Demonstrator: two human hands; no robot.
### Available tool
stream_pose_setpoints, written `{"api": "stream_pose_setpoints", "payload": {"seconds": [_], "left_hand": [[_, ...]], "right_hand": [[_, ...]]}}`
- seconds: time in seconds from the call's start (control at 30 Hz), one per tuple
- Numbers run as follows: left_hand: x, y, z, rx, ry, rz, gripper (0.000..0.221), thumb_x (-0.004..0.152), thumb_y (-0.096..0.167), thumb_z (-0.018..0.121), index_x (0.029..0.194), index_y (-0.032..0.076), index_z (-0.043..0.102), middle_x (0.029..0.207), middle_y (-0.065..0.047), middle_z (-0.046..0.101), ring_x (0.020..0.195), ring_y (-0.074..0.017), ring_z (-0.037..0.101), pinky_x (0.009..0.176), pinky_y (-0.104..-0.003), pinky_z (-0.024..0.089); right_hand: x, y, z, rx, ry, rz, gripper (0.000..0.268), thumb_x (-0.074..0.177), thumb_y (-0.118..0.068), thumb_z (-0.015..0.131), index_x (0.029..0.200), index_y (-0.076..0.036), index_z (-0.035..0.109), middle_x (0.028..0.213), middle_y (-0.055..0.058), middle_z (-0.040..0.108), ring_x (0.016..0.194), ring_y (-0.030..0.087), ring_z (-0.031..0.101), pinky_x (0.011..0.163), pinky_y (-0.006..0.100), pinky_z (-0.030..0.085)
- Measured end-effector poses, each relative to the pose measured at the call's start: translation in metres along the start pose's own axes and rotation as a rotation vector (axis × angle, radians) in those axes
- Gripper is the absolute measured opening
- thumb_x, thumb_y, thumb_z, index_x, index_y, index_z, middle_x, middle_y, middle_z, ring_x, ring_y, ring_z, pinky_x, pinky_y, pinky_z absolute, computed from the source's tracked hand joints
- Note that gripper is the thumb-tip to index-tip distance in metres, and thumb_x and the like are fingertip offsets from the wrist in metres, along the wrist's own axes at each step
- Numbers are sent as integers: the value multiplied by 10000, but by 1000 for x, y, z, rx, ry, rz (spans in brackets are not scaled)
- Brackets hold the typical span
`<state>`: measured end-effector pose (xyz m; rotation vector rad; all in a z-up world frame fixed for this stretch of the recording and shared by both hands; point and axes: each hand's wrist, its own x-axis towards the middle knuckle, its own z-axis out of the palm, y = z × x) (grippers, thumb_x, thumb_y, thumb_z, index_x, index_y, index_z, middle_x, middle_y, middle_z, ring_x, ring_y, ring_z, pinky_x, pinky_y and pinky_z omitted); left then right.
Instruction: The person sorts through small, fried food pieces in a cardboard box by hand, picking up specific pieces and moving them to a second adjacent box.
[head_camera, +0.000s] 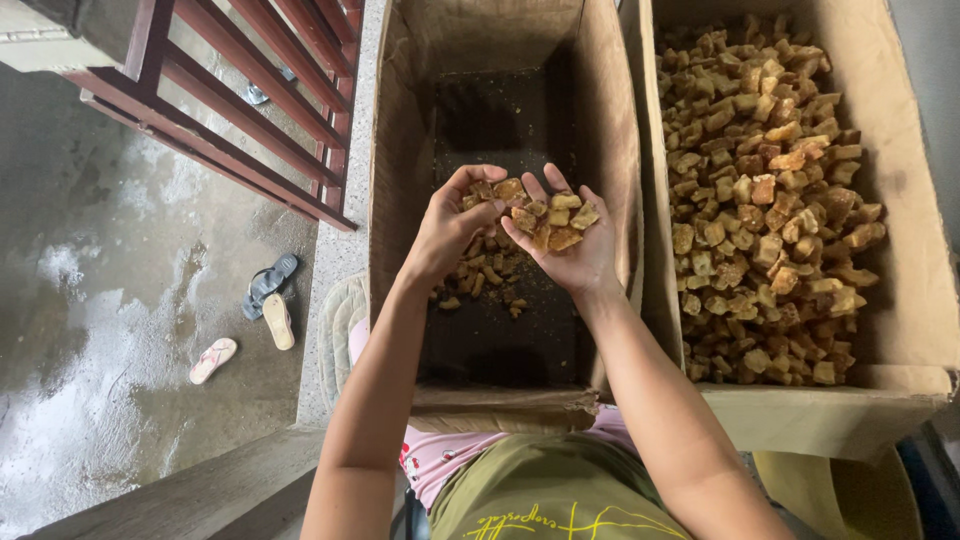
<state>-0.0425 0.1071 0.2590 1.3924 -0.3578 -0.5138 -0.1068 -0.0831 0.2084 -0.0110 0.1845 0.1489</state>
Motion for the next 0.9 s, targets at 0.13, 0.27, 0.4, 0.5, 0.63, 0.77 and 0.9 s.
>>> {"api": "stream_pose_setpoints", "payload": {"seconds": [0.13,0.27,0.4,0.5,0.63,0.77,0.9], "left_hand": [[1,3,3,88,30,86,285,987,101,705,1245,23,613,1076,-43,693,905,-87,650,719,-220,536],[6,8,14,170,106,135,239,1007,128,702,1209,20,634,1050,-60,716,929,-117,700,784,-254,602],[11,7,25,467,5,228,276,981,185,672,1215,38,657,1090,-72,745,907,-113,729,685,-241,645],[11,1,24,725,4,441,342,1024,197,667,1293,-14,645,1099,-143,747,960,-147,706,777,-276,583],[14,-6,7,368,180,111,360,1084,341,522,1182,1,590,888,-55,727,581,-74,585,479,-217,488],[0,-5,-7,-110,163,-64,475,1146,412,419,1198,11,668,781,18,532,551,-43,458,460,-194,393],[-5,1,-5,-344,94,-155,375,1054,316,518,1315,66,621,977,25,624,675,-36,516,573,-188,457]], "right_hand": [[-3,2,5,-9,23,9,555,1099,-481,264,1406,-142,579,1450,136,585,1347,361,537,1166,614,395],[-3,3,2,-69,-48,10,594,1088,-534,274,1426,-138,559,1447,166,542,1421,361,497,1174,616,393],[0,3,0,-148,36,-12,657,1037,-572,247,1443,-165,565,1444,157,553,1380,323,504,1141,606,407],[-1,2,-2,-116,35,-1,644,1056,-564,241,1426,-151,568,1441,164,549,1368,322,533,1140,619,420],[1,-1,-12,6,-78,5,580,1089,-547,300,1393,-150,593,1424,170,570,1293,345,576,1081,563,493],[7,-6,-25,71,-109,-4,559,1116,-529,374,1403,-108,604,1420,228,589,1181,375,626,973,484,557],[5,-5,-22,74,-128,-18,548,1125,-526,378,1384,-100,604,1408,230,588,1161,363,639,950,482,563]]}}
